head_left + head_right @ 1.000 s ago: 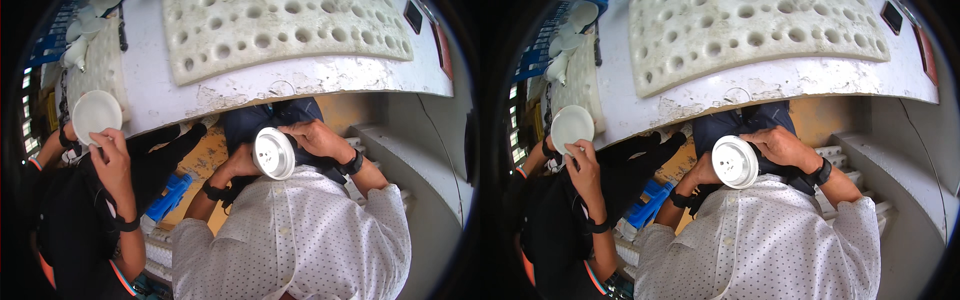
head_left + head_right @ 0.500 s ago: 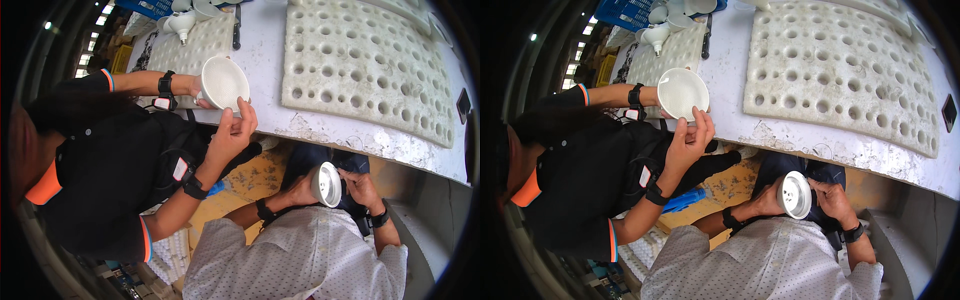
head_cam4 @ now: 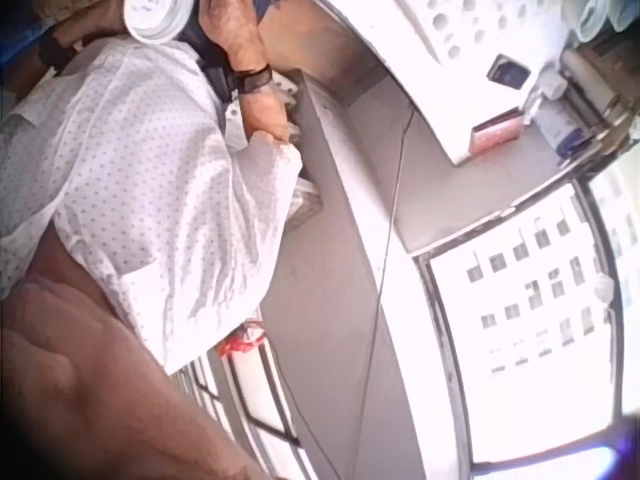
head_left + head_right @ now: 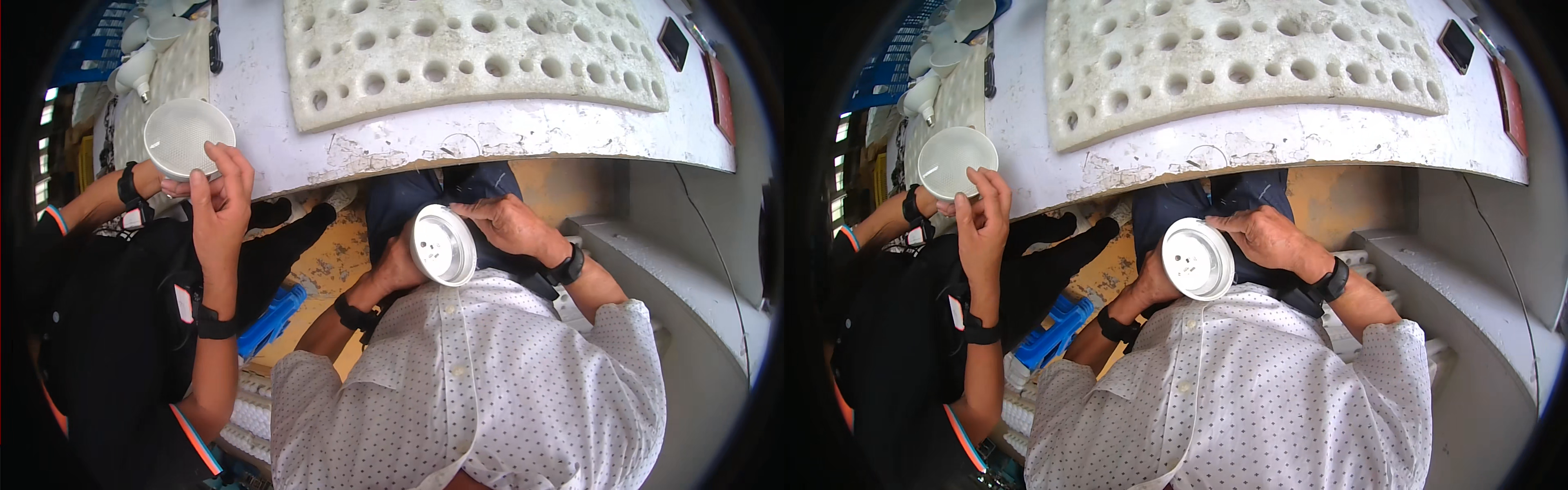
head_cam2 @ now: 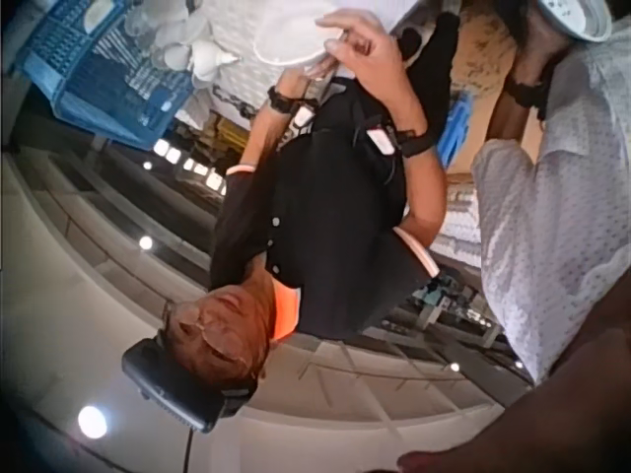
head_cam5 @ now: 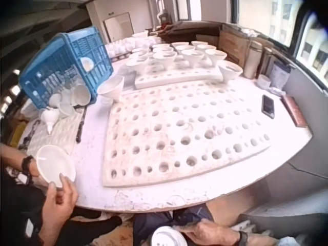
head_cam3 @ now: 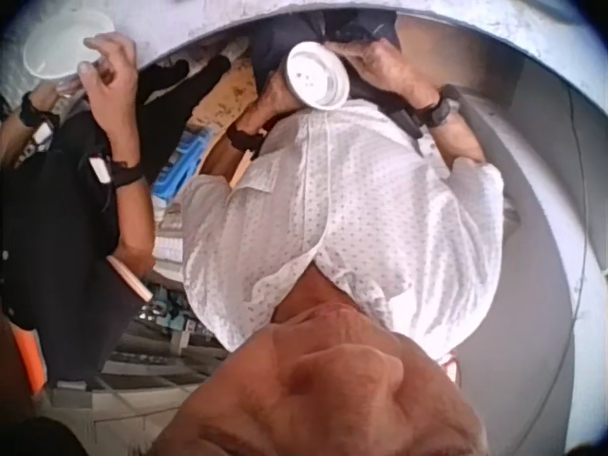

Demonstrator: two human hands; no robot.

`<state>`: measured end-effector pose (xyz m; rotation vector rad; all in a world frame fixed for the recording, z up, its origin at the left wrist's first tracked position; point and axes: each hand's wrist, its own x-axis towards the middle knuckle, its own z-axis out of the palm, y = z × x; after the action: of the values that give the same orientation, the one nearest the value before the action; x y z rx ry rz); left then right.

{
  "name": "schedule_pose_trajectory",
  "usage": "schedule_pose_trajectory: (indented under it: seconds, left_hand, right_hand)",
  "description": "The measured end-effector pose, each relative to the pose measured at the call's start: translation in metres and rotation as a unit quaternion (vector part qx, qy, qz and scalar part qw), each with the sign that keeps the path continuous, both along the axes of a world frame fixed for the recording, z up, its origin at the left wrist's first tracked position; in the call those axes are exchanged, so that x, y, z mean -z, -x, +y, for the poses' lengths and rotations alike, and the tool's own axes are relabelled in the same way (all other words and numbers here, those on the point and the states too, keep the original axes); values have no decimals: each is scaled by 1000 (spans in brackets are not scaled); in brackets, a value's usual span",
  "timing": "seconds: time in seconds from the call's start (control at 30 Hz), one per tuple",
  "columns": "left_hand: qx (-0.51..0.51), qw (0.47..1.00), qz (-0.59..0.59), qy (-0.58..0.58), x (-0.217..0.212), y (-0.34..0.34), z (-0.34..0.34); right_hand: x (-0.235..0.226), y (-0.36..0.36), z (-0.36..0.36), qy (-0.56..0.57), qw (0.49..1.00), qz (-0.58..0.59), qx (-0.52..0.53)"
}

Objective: Assembling internal and external components of LED bulbs at a workshop table.

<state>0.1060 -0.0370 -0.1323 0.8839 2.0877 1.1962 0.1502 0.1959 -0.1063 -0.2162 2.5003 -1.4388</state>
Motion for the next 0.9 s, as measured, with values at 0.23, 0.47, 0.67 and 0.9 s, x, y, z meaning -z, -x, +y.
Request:
schedule_pose_trajectory:
  seconds: [0.23,0.47,0.67,0.9]
  left_hand:
    - [34,999,-1,25,0,4,3]
    - [61,990,-92,88,-17,14,11]
    - [90,993,-42,63,-15,14,12]
    - [98,992,-36,67,-10,14,11]
  right_hand:
    - [-3,-2,4,10,1000,14,0]
    - [1,4,7,30,999,36,2]
    - [0,-3,12,16,1000,-2,-7]
    - [3,1,11,31,998,45,-14]
